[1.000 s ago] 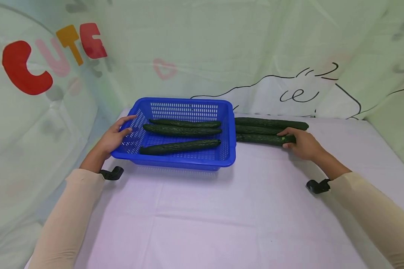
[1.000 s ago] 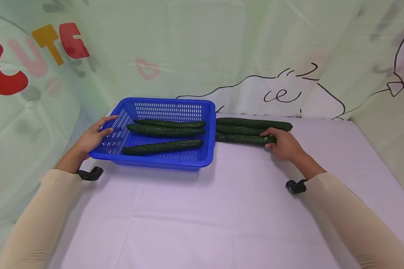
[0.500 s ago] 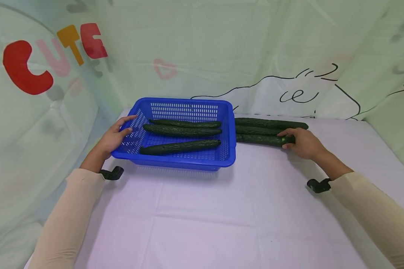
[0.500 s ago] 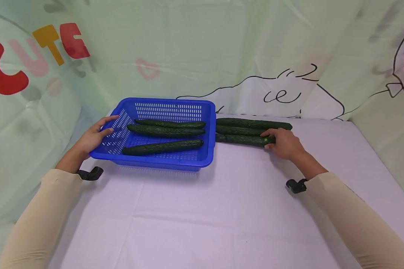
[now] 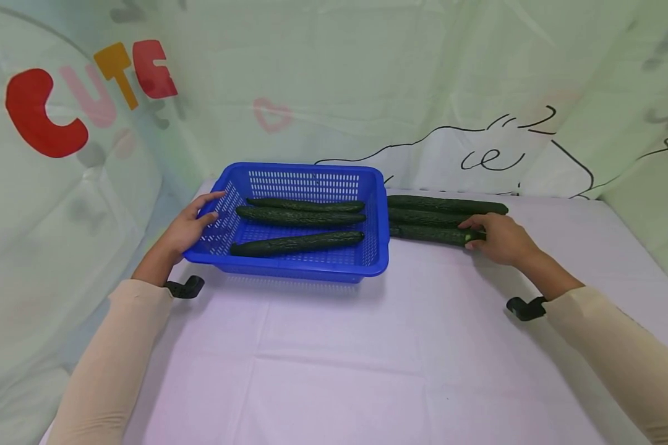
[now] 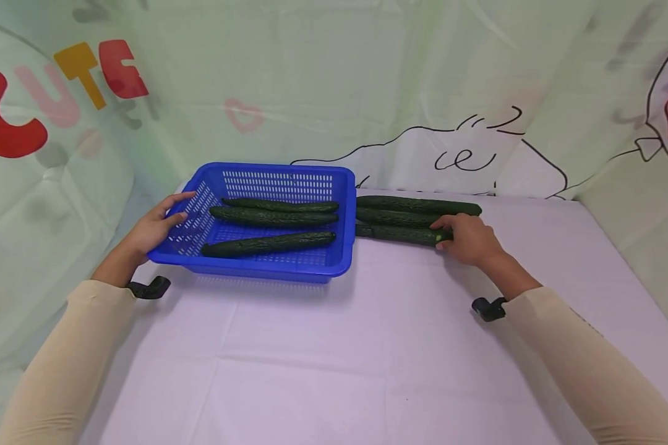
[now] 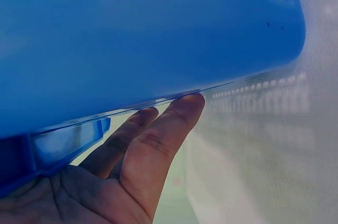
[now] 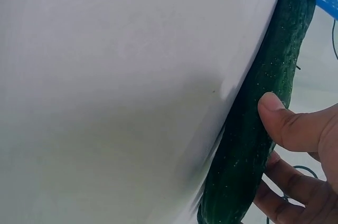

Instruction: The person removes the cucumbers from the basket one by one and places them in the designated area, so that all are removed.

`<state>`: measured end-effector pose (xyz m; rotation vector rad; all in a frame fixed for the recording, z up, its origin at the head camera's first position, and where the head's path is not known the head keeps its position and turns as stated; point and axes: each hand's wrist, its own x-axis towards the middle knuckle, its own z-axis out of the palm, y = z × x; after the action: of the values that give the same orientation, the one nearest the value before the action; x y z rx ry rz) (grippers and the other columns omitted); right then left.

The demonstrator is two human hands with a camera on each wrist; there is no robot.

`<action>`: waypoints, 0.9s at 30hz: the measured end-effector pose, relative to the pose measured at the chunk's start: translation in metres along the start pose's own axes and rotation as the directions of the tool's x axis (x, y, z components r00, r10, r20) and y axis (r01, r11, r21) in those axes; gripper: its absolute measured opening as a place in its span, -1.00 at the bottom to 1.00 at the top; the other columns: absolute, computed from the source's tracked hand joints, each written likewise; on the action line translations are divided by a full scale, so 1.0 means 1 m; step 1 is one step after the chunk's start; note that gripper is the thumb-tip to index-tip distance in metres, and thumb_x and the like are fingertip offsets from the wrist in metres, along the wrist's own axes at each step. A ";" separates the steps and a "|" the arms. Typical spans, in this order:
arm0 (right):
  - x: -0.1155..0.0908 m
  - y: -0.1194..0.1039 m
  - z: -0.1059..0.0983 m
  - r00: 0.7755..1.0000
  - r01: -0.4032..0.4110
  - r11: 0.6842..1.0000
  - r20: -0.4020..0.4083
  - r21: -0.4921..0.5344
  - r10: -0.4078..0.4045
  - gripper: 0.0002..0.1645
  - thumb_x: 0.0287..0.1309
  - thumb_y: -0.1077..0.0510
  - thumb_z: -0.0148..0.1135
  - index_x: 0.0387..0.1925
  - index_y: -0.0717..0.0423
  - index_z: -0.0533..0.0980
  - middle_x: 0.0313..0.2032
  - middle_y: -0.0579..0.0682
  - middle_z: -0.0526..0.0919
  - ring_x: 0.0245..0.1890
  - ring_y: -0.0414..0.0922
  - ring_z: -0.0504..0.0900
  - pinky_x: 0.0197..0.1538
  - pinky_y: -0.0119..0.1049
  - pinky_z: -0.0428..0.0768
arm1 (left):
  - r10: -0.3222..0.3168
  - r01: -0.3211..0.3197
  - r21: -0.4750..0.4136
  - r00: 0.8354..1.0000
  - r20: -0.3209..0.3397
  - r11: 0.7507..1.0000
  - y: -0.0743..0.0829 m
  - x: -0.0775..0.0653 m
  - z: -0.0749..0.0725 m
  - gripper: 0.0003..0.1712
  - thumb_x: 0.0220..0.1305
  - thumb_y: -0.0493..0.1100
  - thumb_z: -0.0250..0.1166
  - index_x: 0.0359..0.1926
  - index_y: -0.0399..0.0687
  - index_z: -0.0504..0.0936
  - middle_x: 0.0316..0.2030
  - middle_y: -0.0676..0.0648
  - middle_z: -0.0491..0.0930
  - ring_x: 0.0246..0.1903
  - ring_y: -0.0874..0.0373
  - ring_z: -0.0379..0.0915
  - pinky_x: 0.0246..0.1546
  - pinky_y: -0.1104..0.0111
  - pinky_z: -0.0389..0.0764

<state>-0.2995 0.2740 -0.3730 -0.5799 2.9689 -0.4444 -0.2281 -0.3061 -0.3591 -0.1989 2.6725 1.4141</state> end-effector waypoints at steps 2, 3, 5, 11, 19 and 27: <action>0.000 -0.001 0.000 1.000 0.005 1.000 -0.001 -0.003 -0.005 -0.50 0.12 0.23 0.36 0.13 0.23 0.53 0.02 0.42 0.56 0.03 0.34 0.53 -0.07 0.26 0.51 | -0.002 0.002 -0.001 1.000 0.000 1.000 0.000 0.000 0.000 -0.39 0.56 -0.06 -0.13 0.54 0.34 0.01 0.56 -0.25 -0.14 0.41 -0.48 0.04 0.20 -0.35 0.29; 0.000 -0.001 -0.001 1.000 0.007 1.000 -0.003 -0.003 -0.007 -0.50 0.12 0.23 0.36 0.13 0.23 0.53 0.01 0.42 0.56 0.03 0.34 0.53 -0.07 0.26 0.51 | -0.002 0.002 -0.001 1.000 0.000 1.000 0.000 -0.001 0.000 -0.39 0.56 -0.06 -0.13 0.54 0.34 0.01 0.56 -0.25 -0.14 0.41 -0.48 0.04 0.21 -0.35 0.29; 0.000 -0.002 -0.002 1.000 0.006 1.000 -0.006 0.001 -0.006 -0.50 0.12 0.23 0.36 0.13 0.22 0.53 0.01 0.42 0.57 0.04 0.35 0.53 -0.07 0.28 0.51 | -0.003 0.003 -0.003 1.000 0.000 1.000 -0.001 -0.001 0.000 -0.39 0.56 -0.05 -0.13 0.54 0.35 0.01 0.56 -0.25 -0.14 0.41 -0.48 0.04 0.20 -0.35 0.30; -0.002 -0.009 -0.010 1.000 0.014 1.000 -0.023 0.017 -0.014 -0.50 0.16 0.22 0.34 0.15 0.25 0.51 0.07 0.44 0.55 0.10 0.35 0.51 0.00 0.29 0.50 | -0.002 0.002 -0.005 1.000 0.001 1.000 0.000 -0.001 0.001 -0.39 0.56 -0.05 -0.13 0.54 0.36 0.00 0.56 -0.23 -0.14 0.41 -0.48 0.03 0.21 -0.35 0.29; -0.005 -0.049 -0.022 0.986 0.121 0.992 -0.117 0.031 -0.117 -0.54 0.15 0.24 0.36 0.11 0.19 0.56 0.05 0.32 0.63 0.10 0.26 0.55 0.09 0.20 0.50 | -0.005 0.005 -0.002 1.000 -0.002 1.000 -0.001 0.000 0.000 -0.39 0.56 -0.05 -0.12 0.54 0.37 0.01 0.56 -0.23 -0.14 0.41 -0.47 0.04 0.21 -0.36 0.28; -0.008 -0.094 -0.028 0.954 0.244 0.970 -0.184 0.018 -0.237 -0.59 0.11 0.25 0.40 0.03 0.16 0.62 -0.08 0.20 0.68 -0.01 0.15 0.60 0.03 0.11 0.54 | 0.002 -0.002 -0.002 1.000 0.000 1.000 0.000 0.001 0.001 -0.39 0.56 -0.06 -0.12 0.54 0.36 0.01 0.56 -0.22 -0.14 0.42 -0.46 0.04 0.22 -0.34 0.28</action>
<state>-0.2624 0.2015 -0.3178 -0.9516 3.0610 -0.6067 -0.2287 -0.3052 -0.3593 -0.1962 2.6725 1.4171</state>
